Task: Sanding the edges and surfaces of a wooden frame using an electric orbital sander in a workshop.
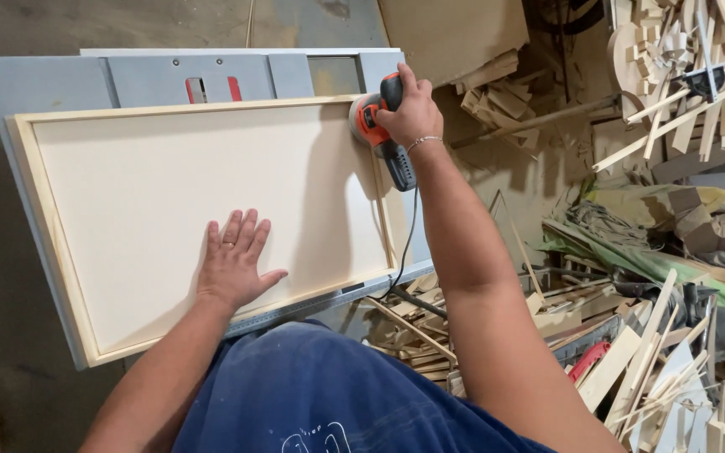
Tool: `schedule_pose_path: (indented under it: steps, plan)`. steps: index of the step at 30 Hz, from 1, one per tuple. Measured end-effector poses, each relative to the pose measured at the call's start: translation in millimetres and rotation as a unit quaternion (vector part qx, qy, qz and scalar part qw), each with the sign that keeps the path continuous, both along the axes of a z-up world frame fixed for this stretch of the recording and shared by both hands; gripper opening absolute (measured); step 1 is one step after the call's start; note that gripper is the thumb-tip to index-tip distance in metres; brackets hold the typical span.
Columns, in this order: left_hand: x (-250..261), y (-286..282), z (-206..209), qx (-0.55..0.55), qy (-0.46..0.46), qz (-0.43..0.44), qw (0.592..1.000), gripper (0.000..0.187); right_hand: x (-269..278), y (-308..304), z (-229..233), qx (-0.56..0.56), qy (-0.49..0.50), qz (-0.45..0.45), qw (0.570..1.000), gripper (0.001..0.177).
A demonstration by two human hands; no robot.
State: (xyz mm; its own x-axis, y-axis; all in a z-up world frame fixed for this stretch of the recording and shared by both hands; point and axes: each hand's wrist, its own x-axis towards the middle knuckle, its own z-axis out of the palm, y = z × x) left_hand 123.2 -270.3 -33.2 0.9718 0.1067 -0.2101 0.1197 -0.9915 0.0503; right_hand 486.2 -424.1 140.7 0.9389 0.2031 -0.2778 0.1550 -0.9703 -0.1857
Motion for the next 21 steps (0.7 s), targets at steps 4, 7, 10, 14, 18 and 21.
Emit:
schedule_pose_path:
  steps: [4,7,10,14,18,21]
  plan:
    - [2.7,0.5,6.3,0.003,0.025,-0.003,1.0,0.106,16.4,8.3,-6.8,-0.005,-0.013,0.022,1.0,0.083]
    - [0.9,0.5,-3.4,-0.021,-0.001,0.002,1.0,0.108,26.8,14.1,-16.3,-0.012,-0.027,0.03,0.999,0.086]
    - [0.0,0.8,-5.4,-0.006,-0.021,-0.002,1.0,0.108,32.5,17.7,-16.6,-0.006,-0.033,0.037,0.999,0.084]
    - [2.5,2.0,-3.0,-0.02,0.011,-0.004,1.0,0.107,32.9,13.7,-13.5,-0.009,-0.027,0.043,0.999,0.084]
    - [2.0,2.0,-6.2,-0.031,-0.005,-0.001,1.0,0.107,20.2,8.0,-0.9,-0.007,-0.01,0.054,0.998,0.085]
    - [0.9,1.4,-5.6,-0.025,-0.016,0.001,1.0,0.107,8.0,1.1,2.8,-0.004,-0.002,0.06,0.998,0.084]
